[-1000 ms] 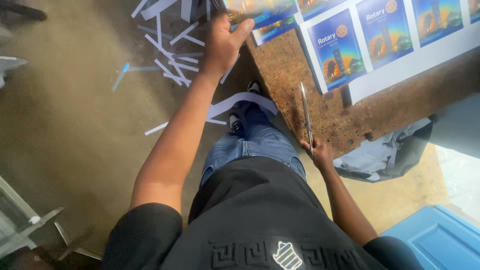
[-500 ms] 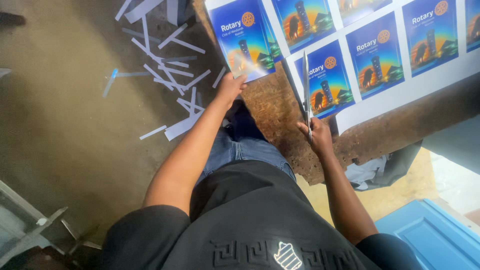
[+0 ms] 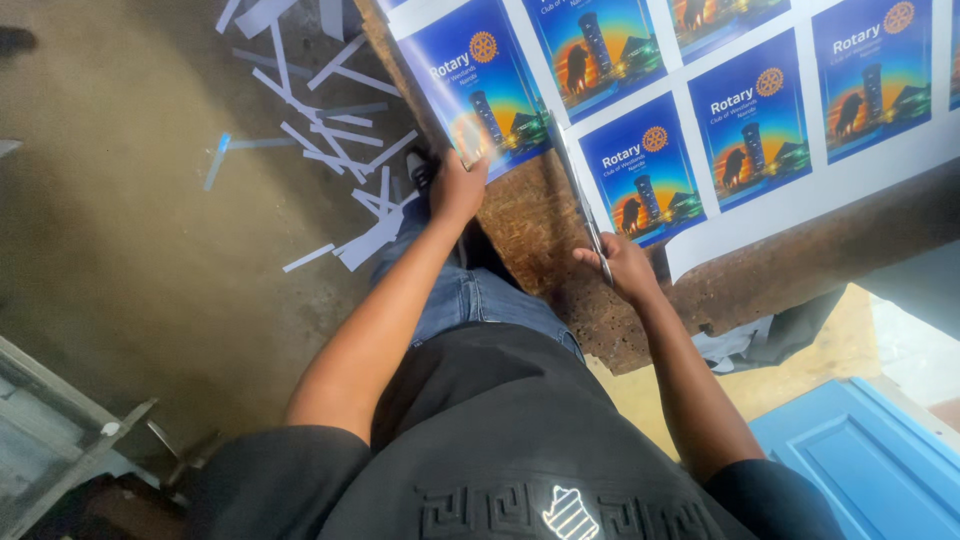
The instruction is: The person uses scissors to cut a large sheet of printed posters into individual pieces. They hold the sheet steady with one hand while cutting along the printed lines with the other, then reposition the sheet to continue cutting.
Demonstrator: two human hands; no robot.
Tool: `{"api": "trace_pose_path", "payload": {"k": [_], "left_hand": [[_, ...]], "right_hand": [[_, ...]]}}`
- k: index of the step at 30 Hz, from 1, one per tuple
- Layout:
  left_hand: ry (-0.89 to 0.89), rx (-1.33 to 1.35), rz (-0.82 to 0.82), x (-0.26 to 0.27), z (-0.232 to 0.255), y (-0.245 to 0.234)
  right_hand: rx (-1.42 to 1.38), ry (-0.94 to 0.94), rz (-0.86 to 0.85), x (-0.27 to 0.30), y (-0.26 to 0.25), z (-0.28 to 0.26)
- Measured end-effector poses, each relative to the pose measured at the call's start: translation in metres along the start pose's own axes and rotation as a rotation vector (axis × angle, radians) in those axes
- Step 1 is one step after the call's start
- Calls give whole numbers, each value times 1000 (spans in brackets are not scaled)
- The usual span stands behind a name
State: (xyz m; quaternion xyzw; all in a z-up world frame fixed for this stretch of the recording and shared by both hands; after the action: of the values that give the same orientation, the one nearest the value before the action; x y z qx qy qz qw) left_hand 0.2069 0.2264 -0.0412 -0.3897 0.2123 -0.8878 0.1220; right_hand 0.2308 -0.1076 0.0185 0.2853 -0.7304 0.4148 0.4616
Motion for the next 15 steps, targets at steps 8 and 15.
{"api": "trace_pose_path", "payload": {"k": [8, 15], "left_hand": [[25, 113, 338, 15, 44, -32], [-202, 221, 318, 11, 42, -39]], "right_hand": [[-43, 75, -149, 14, -15, 28], [-80, 31, -201, -16, -8, 20]]}}
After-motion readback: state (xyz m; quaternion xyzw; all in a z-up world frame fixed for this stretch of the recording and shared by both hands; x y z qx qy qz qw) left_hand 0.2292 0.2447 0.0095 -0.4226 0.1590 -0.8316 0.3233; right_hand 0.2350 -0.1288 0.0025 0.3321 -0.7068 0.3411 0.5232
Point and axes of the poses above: each hand's wrist, its own x-axis away from the middle knuckle, its own y-axis out of the palm, z = x × y, the point moved 6 cm from there along -x, towards the middle knuckle, and after that the axes turned 14 degrees about y, right-handed, at the moved point
